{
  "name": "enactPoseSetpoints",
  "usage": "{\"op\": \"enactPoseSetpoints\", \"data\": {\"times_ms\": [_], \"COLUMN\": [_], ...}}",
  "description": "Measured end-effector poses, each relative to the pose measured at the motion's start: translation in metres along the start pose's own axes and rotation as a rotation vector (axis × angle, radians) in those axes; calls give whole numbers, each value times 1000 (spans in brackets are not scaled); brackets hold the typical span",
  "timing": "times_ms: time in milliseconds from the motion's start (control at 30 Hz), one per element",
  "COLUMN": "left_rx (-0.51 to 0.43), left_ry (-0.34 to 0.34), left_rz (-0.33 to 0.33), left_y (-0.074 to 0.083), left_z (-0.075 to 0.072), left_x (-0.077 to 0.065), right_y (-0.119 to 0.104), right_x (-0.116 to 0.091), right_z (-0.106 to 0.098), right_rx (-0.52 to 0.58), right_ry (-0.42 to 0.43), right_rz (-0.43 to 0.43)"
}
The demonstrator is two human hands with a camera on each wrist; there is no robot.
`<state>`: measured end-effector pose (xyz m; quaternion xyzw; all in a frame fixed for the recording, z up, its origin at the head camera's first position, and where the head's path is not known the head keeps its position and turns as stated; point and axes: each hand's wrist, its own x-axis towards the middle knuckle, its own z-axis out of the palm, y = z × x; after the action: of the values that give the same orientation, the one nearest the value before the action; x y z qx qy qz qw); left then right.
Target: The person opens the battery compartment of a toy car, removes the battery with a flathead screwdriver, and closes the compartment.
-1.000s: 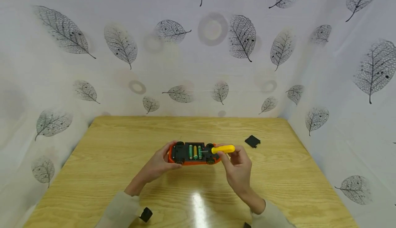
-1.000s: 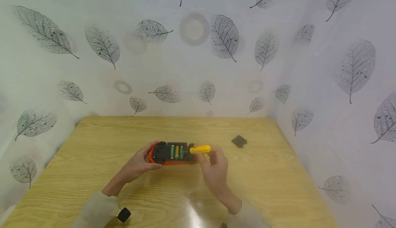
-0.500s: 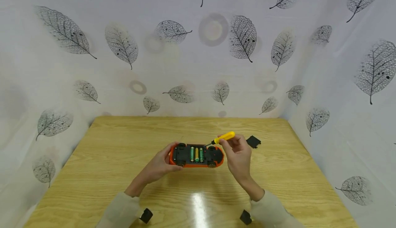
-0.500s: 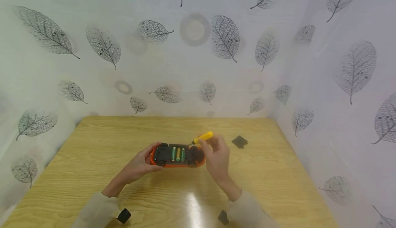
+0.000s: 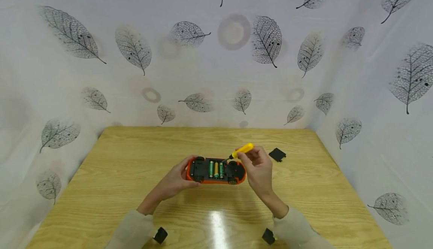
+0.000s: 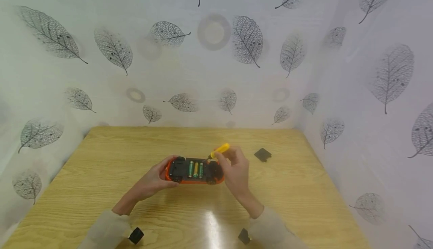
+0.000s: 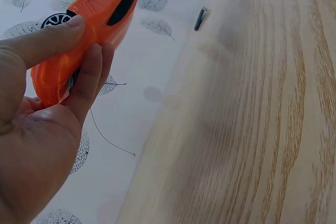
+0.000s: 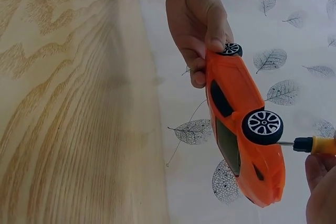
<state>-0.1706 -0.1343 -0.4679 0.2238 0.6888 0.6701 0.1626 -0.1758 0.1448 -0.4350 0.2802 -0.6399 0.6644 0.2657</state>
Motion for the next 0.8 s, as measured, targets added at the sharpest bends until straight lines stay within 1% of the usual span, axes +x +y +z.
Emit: {"op": "enactPoseSetpoints", "data": {"times_ms": [100,200,400,567,800], "left_rx": [2,1,12,-4,-13], "left_ry": [-7,-14,-36,-58,-52], "left_rz": [2,3,13,35,27], "left_y": [0,0,-2,-4,-5], "left_z": [1,2,3,5,7], "left_x": [0,-1,-1,0,0], "right_y": [1,1,1,3,10], "right_x": [1,4,16,25,35], "right_z": [-1,-3,-7,-8,-8], "right_rx": [-34,-90,-167,-204,-208], "right_ry": [-25,-60,-130,-170,-200], "right_rz": [16,33,59,69,137]}}
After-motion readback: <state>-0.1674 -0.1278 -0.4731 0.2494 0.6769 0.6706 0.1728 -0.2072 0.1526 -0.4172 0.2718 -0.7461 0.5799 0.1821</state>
